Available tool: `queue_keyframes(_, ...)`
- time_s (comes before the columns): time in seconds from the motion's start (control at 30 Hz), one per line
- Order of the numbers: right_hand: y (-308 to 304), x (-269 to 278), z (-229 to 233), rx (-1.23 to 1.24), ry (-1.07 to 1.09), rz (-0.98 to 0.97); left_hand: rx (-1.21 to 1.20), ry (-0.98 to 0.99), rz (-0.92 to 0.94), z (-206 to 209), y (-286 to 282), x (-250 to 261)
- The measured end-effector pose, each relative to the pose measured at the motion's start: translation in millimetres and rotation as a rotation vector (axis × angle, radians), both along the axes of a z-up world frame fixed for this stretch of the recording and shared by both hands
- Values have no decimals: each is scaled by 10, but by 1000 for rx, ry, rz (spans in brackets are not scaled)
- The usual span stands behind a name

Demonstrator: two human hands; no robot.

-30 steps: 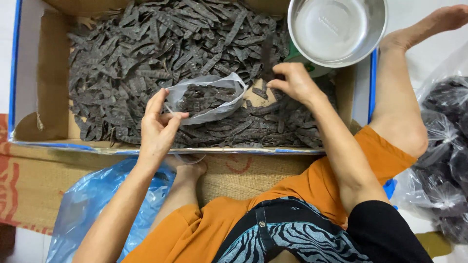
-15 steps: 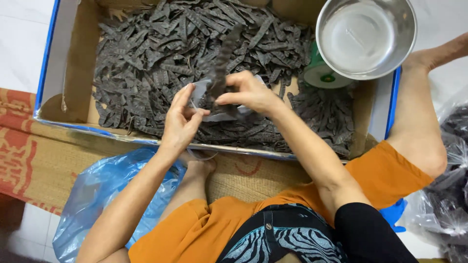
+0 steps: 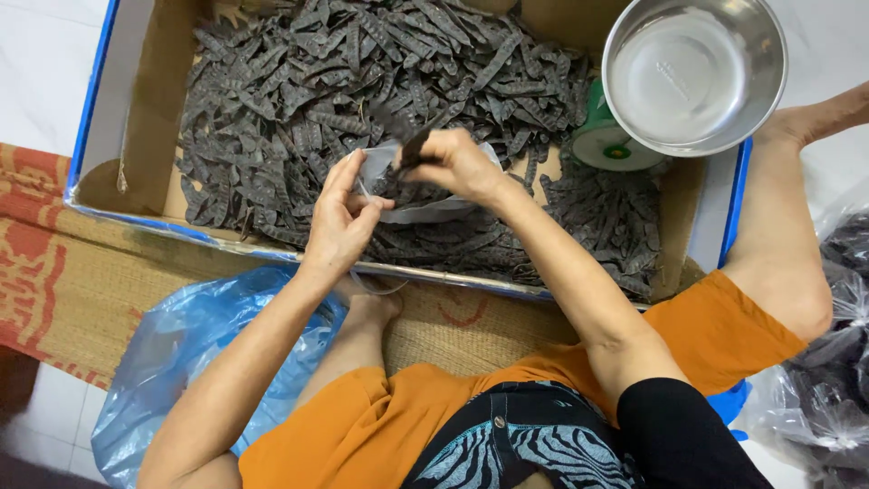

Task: The person ties a plastic bag filled with locust pods and sets it aside before filling a new plastic bag with more pods from a box and weighing it on a scale.

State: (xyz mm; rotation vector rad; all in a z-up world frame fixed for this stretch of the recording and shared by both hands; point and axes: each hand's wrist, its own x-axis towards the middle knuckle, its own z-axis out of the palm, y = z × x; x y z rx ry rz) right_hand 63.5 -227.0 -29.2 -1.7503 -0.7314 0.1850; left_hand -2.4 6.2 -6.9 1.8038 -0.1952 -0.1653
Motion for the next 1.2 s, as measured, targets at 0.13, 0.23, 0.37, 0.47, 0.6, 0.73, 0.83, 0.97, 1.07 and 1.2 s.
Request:
queue_keyframes(0.13,-44,-81,-136,-183,-81,218,-4,-10,10,-17,9,13)
queue_keyframes(0.23,-171,-90,-297,-457,-90,230,-27,-23,3,-44,33,8)
queue_keyframes(0.37,-227,-60,-385,-698,-107,34,-4,-5,-8,-20,-10,-13)
queue_keyframes(0.47,-97,-74,-349,-916,-150,-58,39,-12,-20,37,-32,-19)
queue_keyframes(0.6,51,-169,-217,-991,-405,-137,46,-30,-22,70,-50,-18)
queue_keyframes(0.73,-67,-172,77,-626,-126,-158,41,-24,-11,74,-34,-12)
queue_keyframes(0.83,-468,-148,177,-316,-369,-282,-14,-52,-24,35,8,-21)
queue_keyframes(0.97,-1302,-235,-107,-427,-143,-379,25,-57,-33,18,39,-9)
queue_keyframes(1.07,-1758,-292,-697,-794,17,-332,51,-61,-35,66,31,-20)
queue_keyframes(1.2,-1901,-479,-1312,-1156,66,-264,61,-45,-31,133,-13,-6)
